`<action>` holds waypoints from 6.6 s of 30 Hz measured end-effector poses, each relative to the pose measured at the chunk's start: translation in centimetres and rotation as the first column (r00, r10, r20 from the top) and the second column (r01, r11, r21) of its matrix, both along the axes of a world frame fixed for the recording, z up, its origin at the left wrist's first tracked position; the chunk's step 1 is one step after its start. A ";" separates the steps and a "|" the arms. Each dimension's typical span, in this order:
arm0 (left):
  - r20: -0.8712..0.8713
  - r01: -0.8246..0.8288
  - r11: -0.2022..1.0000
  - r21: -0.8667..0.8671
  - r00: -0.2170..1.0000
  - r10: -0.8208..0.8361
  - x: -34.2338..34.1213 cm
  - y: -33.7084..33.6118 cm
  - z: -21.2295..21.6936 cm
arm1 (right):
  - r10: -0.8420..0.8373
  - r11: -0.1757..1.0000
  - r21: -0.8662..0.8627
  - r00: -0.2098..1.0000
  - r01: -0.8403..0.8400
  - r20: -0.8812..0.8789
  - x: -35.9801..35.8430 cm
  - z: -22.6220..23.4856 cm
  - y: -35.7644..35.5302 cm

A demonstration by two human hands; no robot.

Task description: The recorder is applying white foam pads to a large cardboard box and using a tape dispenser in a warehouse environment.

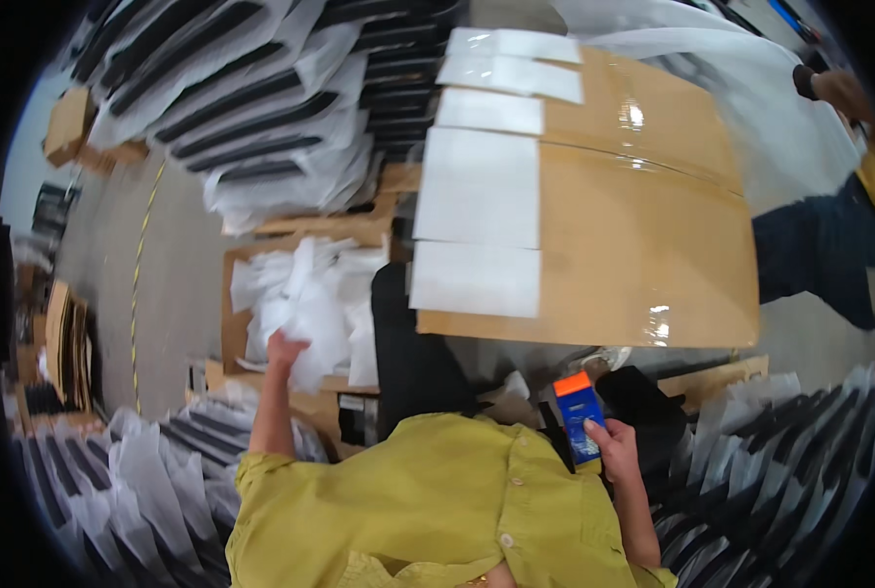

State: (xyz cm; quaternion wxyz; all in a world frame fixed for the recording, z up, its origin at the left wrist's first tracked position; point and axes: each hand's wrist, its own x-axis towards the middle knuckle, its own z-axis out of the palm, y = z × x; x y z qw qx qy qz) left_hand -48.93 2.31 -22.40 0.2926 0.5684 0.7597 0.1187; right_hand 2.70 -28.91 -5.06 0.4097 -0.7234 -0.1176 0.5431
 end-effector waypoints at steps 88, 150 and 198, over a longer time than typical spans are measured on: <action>0.771 0.494 0.818 0.294 0.384 -0.508 49.5 -2.2 25.8 | -0.456 0.765 0.479 0.887 0.431 -0.070 0.9 1.2 -8.5; 0.818 0.984 0.174 -0.032 0.126 -0.561 44.5 -8.5 26.5 | -0.175 0.796 0.594 0.983 0.112 0.050 -2.4 8.7 -2.9; 0.045 0.832 -0.090 0.547 -0.137 -0.990 54.0 -0.5 25.5 | -0.394 0.781 0.468 0.908 0.414 -0.146 -5.4 11.2 0.7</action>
